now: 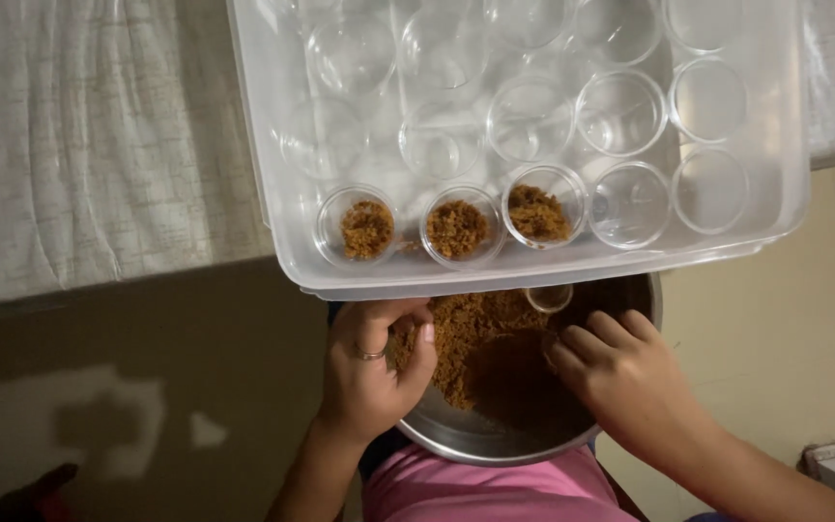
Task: Scooping ground crust or food mixture from a bowl into small plastic cups using a spoon.
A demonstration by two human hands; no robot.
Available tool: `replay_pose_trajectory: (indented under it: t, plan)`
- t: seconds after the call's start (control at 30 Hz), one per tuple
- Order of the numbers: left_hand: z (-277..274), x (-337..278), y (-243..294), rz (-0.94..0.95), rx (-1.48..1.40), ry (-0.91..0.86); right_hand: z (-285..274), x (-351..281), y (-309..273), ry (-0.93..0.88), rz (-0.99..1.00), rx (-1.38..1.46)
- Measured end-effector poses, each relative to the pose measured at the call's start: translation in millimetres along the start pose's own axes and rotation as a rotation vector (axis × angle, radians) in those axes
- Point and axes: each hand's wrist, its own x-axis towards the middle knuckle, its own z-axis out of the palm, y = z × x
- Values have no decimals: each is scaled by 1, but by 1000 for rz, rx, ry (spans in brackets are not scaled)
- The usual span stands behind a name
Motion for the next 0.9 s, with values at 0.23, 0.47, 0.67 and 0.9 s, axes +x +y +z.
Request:
replay_pose_trajectory:
  t: [0.23, 0.47, 0.67, 0.9]
  plan:
    - [-1, -1, -3, 9, -29, -28, 4, 0, 5, -217, -10, 19]
    - [-1, 0, -4, 32, -43, -22, -3, 6, 3, -408, 46, 248]
    - [-2, 0, -3, 43, -14, -16, -1, 2, 5, -287, 61, 388]
    - [-3, 1, -3, 29, -46, -27, -14, 6, 4, -303, 114, 484]
